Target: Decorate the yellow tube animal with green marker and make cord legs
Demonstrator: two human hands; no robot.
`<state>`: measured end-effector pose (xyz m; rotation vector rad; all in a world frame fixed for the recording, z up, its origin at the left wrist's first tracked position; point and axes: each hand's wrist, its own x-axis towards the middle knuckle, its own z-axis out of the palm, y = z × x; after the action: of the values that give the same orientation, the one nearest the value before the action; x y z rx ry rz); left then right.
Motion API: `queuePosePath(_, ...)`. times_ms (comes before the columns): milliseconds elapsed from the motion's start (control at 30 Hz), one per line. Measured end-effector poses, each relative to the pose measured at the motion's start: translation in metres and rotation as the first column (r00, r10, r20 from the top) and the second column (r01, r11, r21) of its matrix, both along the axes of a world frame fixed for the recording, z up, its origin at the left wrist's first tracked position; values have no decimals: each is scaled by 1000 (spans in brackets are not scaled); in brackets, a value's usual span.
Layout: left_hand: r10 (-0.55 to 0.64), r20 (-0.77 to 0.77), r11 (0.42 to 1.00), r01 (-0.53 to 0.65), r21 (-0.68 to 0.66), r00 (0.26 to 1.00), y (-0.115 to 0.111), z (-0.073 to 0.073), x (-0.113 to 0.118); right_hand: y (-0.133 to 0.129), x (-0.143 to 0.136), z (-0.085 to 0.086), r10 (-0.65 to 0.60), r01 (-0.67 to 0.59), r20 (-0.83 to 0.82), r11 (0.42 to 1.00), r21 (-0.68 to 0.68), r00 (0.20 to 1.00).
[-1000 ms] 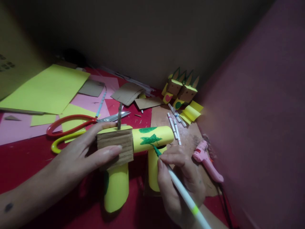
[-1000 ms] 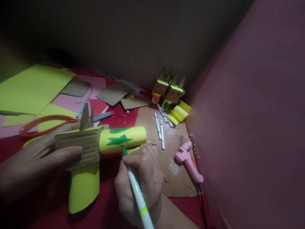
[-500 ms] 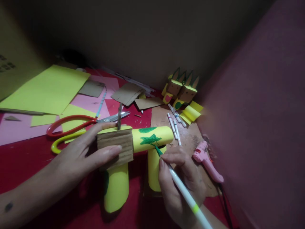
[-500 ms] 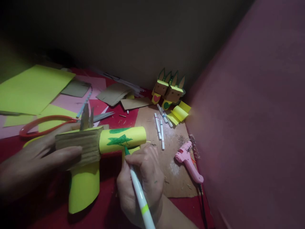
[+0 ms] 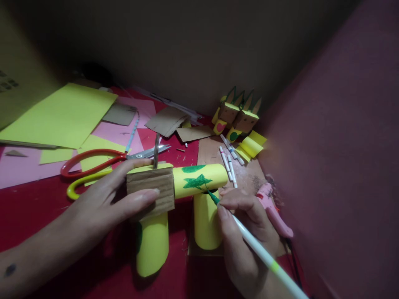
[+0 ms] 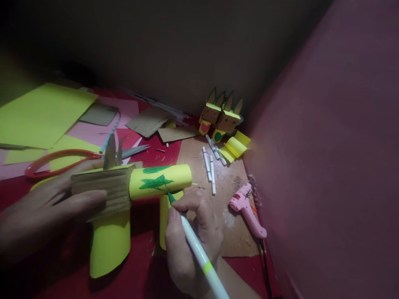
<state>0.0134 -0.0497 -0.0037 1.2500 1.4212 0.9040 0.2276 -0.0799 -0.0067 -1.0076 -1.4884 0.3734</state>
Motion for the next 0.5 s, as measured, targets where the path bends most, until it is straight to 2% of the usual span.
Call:
queuePosePath(267, 1, -17, 1000, -2, -28, 1000, 0, 1, -1, -2, 2, 1, -20, 23, 105, 1000, -19, 994)
queuePosePath(500, -13, -3, 1000, 13, 9, 1000, 1, -1, -2, 0, 0, -2, -30, 23, 125, 998, 53, 992)
